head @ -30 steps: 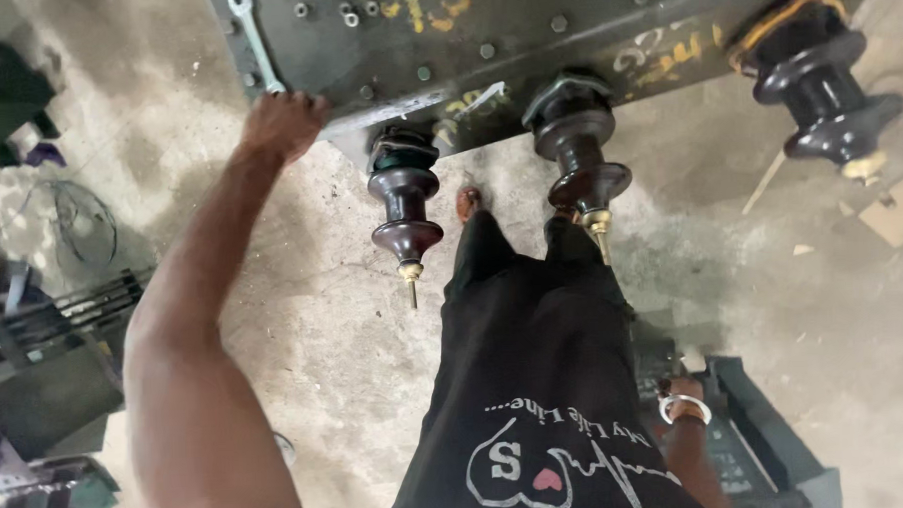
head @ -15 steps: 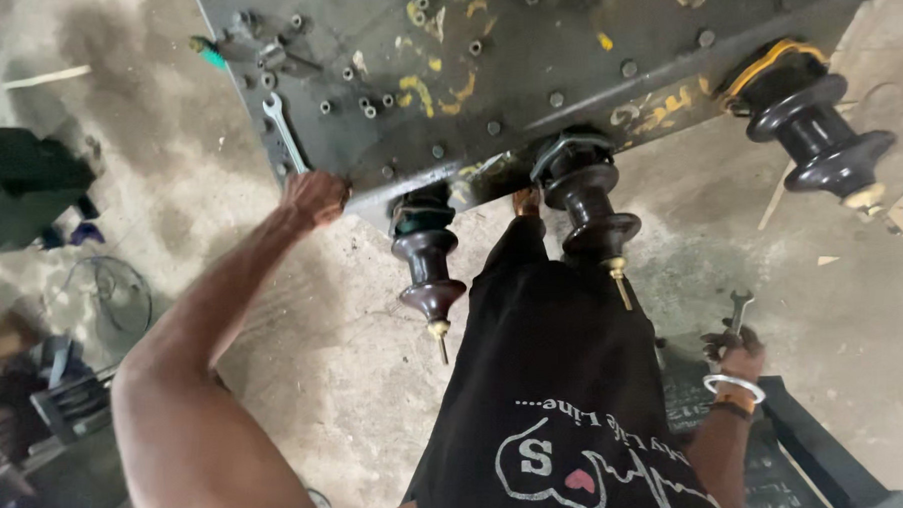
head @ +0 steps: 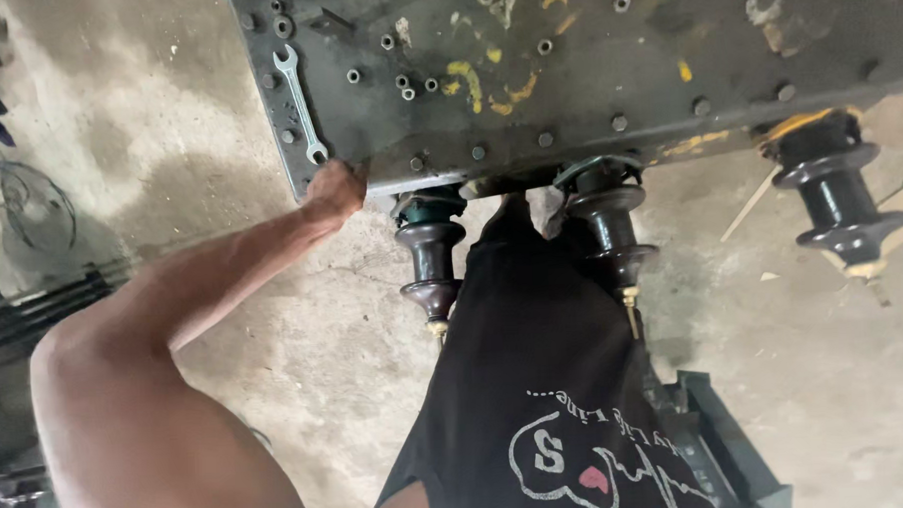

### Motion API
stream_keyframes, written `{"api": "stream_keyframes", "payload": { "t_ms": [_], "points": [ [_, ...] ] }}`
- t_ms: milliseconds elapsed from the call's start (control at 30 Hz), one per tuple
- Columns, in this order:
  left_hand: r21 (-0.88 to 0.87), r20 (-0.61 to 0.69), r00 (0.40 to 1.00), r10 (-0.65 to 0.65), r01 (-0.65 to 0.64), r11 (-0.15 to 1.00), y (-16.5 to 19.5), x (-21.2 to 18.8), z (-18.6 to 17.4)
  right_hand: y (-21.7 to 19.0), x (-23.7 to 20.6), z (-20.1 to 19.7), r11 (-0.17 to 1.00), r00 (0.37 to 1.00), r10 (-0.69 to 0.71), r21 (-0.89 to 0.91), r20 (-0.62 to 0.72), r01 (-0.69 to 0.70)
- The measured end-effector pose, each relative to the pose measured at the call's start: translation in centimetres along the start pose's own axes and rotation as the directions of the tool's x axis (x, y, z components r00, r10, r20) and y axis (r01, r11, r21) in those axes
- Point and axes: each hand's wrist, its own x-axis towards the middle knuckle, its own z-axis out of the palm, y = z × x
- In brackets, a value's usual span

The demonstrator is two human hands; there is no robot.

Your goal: The person uses open-end wrenches to tighten bolts on a large metal plate fitted with dark insulator components, working bolt by bolt along the edge. They reposition the wrenches, hold the hardware by hand, and move around the assembly to reach different fasteners.

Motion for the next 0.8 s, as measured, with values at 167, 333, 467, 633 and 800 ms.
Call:
{"api": "stream_keyframes", "payload": {
  "t_ms": [167,333,467,633,800],
  "points": [
    [-0.585,0.137,0.948,-0.289,0.313,0.748,-0.5,-0.1,0.1,-2.9,2.0,1.0,1.000,0.999,0.002,0.012,0.040,-0.003],
    [0.594,-0.047,0.864,0.502,-0.380,0.709,-0.9,-2.3,-4.0,-2.7,1.7,3.0,0.998,0.999,-0.045,0.042,-0.026,0.046],
    [0.830,0.301,0.485,0.821,-0.558,0.025,1.0,-2.1,-6.7,-3.3,3.3,2.6,0.707,0.982,0.156,0.682,0.107,-0.186],
    [0.757,0.579,0.546,0.606,-0.636,-0.150,3.0,0.2,-7.8,-3.6,3.9,2.5,0.767,0.986,0.101,0.621,0.136,-0.164],
    [0.717,0.409,0.794,0.449,-0.584,0.380,2.3,0.1,-6.7,-1.1,1.4,3.9,0.614,0.935,0.320,0.719,0.152,-0.326]
  ]
}}
